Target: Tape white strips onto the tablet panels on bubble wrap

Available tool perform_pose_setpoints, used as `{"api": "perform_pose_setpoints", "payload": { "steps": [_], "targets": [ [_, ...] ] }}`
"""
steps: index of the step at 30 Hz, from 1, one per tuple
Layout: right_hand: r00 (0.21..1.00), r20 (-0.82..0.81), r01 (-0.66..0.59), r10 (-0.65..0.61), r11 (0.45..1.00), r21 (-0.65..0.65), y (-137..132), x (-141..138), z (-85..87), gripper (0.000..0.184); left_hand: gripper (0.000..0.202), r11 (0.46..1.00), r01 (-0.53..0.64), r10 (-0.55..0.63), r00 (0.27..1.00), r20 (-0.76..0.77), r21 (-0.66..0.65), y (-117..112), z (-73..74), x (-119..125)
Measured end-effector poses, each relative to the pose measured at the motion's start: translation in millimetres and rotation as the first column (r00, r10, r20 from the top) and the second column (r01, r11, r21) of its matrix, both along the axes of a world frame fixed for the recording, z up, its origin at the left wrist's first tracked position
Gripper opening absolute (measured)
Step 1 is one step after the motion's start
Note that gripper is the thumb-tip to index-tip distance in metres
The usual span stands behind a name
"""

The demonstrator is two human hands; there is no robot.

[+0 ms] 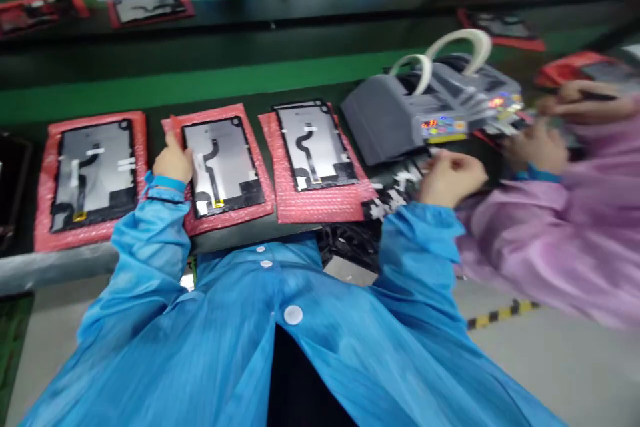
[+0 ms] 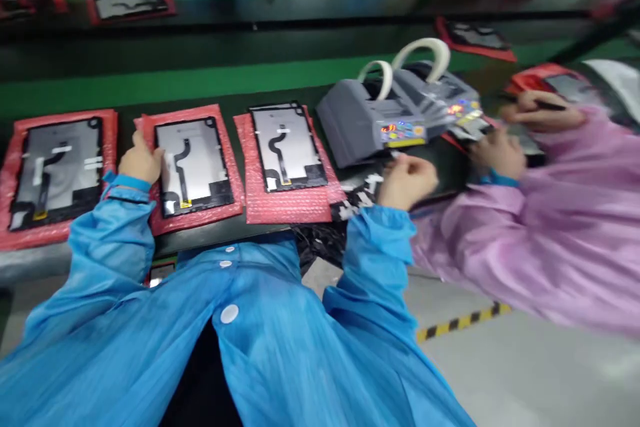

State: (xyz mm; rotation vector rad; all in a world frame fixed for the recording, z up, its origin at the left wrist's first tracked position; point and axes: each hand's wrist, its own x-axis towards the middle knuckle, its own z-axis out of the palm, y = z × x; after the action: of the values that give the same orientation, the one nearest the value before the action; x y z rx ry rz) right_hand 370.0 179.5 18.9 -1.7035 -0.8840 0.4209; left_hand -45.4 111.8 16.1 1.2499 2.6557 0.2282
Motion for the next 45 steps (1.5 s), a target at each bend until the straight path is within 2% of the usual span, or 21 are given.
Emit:
{"api": "perform_pose_setpoints", "payload": {
  "steps": [2,3,5,7,8,9,10,12,14,16,19,22,27,31,33,35,37,39,41,43,45],
  "targets": [
    [0.979,0.182,0.081,-0.091,0.995,0.065,-8,-18,7.8,0.027,0.058,0.992,0.052,-0.046,0.998,-0.052,0.119,1,-6.5,-11],
    [0.98,0.193,0.022,-0.04,0.995,0.097,-11,-31,10.9,0.024,0.049,0.973,0.137,-0.123,0.989,-0.086,0.184,2,-9.8,-17],
    [0.955,0.127,-0.281,0.267,0.954,0.104,-12,-66,14.0,0.017,0.028,0.873,0.393,-0.367,0.919,-0.142,0.29,7,-17.4,-29],
    [0.815,0.079,-0.578,0.574,0.815,0.038,-6,-113,11.8,0.012,0.019,0.709,0.612,-0.609,0.782,-0.135,0.35,13,-27.1,-37],
    [0.72,0.064,-0.691,0.691,0.722,-0.027,0,-138,8.6,0.012,0.018,0.645,0.668,-0.684,0.721,-0.112,0.371,16,-32.6,-40],
    [0.62,0.055,-0.778,0.783,0.623,-0.087,7,-163,4.2,0.012,0.017,0.607,0.695,-0.727,0.681,-0.084,0.385,19,-38.2,-42],
    [0.533,0.063,-0.834,0.844,0.537,-0.13,15,-188,-1.3,0.012,0.017,0.592,0.702,-0.747,0.662,-0.058,0.395,22,-43.8,-43],
    [0.409,0.096,-0.882,0.907,0.42,-0.213,31,-230,-13.5,0.01,0.019,0.596,0.693,-0.753,0.657,-0.016,0.406,24,-53.3,-44],
    [0.323,0.124,-0.886,0.938,0.346,-0.309,42,-262,-25.2,0.012,0.02,0.606,0.685,-0.75,0.661,0.004,0.405,25,-59.9,-45],
    [0.267,0.157,-0.862,0.951,0.309,-0.402,46,-284,-34.0,0.015,0.021,0.611,0.686,-0.751,0.661,0.014,0.396,24,-63.4,-46],
    [0.257,0.239,-0.788,0.936,0.346,-0.509,44,-300,-38.9,0.017,0.023,0.611,0.699,-0.758,0.652,0.02,0.37,23,-65.1,-48],
    [0.225,0.301,-0.717,0.927,0.367,-0.593,35,-305,-34.9,0.022,0.026,0.609,0.711,-0.763,0.646,0.015,0.35,22,-65.0,-47],
    [0.159,0.398,-0.625,0.904,0.404,-0.668,23,-308,-24.2,0.029,0.044,0.68,0.652,-0.699,0.715,0.028,0.335,22,-64.8,-43],
    [0.115,0.424,-0.597,0.898,0.404,-0.693,16,-312,-23.1,0.032,0.038,0.632,0.706,-0.744,0.668,-0.005,0.32,23,-66.9,-44],
    [0.138,0.444,-0.594,0.885,0.433,-0.678,14,-314,-24.9,0.031,0.036,0.62,0.716,-0.753,0.658,-0.015,0.322,24,-68.5,-45],
    [0.216,0.472,-0.614,0.855,0.495,-0.615,15,-311,-27.8,0.028,0.036,0.621,0.711,-0.749,0.662,-0.016,0.329,25,-70.1,-47],
    [0.331,0.476,-0.655,0.815,0.562,-0.506,17,-297,-31.2,0.023,0.035,0.616,0.707,-0.75,0.661,-0.017,0.347,26,-71.4,-50],
    [0.453,0.433,-0.698,0.779,0.612,-0.372,19,-267,-34.8,0.013,0.034,0.602,0.71,-0.757,0.653,-0.021,0.367,27,-71.1,-51],
    [0.601,0.366,-0.688,0.711,0.693,-0.215,17,-217,-37.7,0.006,0.034,0.58,0.718,-0.769,0.639,-0.034,0.385,26,-68.1,-50],
    [0.788,0.309,-0.551,0.533,0.834,-0.033,8,-156,-38.7,0.015,0.034,0.561,0.723,-0.773,0.632,-0.058,0.404,25,-62.5,-47],
    [0.938,0.269,-0.26,0.22,0.957,0.124,-4,-93,-37.5,0.024,0.036,0.568,0.707,-0.747,0.658,-0.098,0.42,25,-56.5,-46]
  ]
}}
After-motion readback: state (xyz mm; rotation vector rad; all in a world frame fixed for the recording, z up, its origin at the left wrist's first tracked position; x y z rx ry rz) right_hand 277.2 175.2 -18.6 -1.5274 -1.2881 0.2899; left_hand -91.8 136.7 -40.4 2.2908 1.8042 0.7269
